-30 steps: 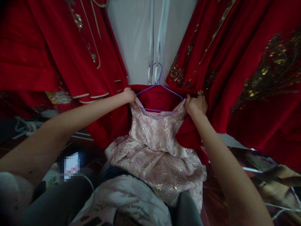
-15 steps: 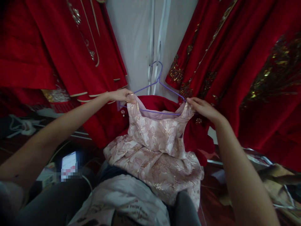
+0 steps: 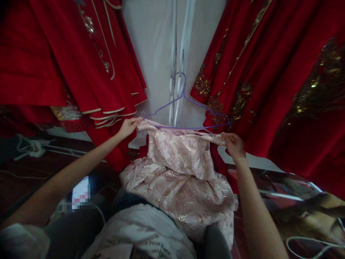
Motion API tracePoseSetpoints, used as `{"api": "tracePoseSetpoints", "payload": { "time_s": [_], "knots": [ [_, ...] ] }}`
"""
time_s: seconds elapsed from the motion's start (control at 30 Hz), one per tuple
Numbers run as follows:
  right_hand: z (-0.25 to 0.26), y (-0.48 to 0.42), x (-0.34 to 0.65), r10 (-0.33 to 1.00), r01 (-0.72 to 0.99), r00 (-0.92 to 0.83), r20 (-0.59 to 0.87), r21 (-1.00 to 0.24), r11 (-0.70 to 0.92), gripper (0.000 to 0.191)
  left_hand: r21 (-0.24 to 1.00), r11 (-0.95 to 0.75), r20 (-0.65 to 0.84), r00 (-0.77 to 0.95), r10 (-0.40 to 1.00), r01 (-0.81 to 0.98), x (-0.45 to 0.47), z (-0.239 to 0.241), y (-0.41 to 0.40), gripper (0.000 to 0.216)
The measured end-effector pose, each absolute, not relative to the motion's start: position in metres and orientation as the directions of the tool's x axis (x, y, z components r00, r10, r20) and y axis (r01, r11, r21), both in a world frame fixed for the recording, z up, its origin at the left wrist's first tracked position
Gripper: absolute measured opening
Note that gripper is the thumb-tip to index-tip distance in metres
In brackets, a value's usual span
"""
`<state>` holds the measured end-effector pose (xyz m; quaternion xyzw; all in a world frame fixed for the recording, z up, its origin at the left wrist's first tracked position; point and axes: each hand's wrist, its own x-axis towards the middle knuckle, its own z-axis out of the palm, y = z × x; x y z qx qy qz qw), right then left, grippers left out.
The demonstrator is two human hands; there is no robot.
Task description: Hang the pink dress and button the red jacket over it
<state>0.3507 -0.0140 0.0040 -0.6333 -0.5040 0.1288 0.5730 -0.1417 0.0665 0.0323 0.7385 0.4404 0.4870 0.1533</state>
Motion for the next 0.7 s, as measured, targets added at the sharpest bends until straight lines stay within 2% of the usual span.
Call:
{"api": "tracePoseSetpoints", "payload": {
  "time_s": [0.1,0.2,0.27,0.33,0.4,0.43,0.57,0.7],
  "knots": [
    [-0.02,-0.025,0.346,0.832,0.462,0.414,0.37,-0.873,0.158,0.031,0.561,-0.509,0.548,0.167,0.819,0.653,-0.147,-0.001,0.04,0.055],
    [-0.015,-0.029,0.328,0.813,0.448,0.405,0.418,-0.866,0.222,0.033,0.357,-0.581,0.688,0.215,0.693,0.731,-0.129,-0.003,0.019,0.043],
    [-0.001,-0.029,0.309,0.779,0.46,0.395,0.487,-0.839,0.291,0.032,0.188,-0.709,0.777,0.338,0.531,0.679,-0.1,0.011,0.013,0.035],
    [0.016,-0.029,0.288,0.784,0.436,0.315,0.535,-0.815,0.382,0.03,0.053,-0.817,0.756,0.512,0.408,0.574,-0.062,0.029,0.014,0.032],
    [0.028,-0.032,0.27,0.77,0.394,0.27,0.579,-0.796,0.46,0.028,-0.019,-0.875,0.695,0.636,0.336,0.484,-0.024,0.043,0.02,0.03],
    [0.031,-0.035,0.265,0.759,0.381,0.267,0.594,-0.788,0.484,0.027,-0.046,-0.881,0.679,0.661,0.319,0.472,-0.009,0.047,0.024,0.03],
    [0.027,-0.042,0.272,0.732,0.346,0.352,0.584,-0.807,0.478,0.027,-0.025,-0.815,0.607,0.656,0.448,0.579,0.024,0.033,0.035,0.03],
    [0.011,-0.034,0.305,0.646,0.214,0.623,0.441,-0.89,0.402,0.032,-0.015,-0.785,0.595,0.637,0.491,0.619,0.019,0.007,0.023,0.03]
  ]
}}
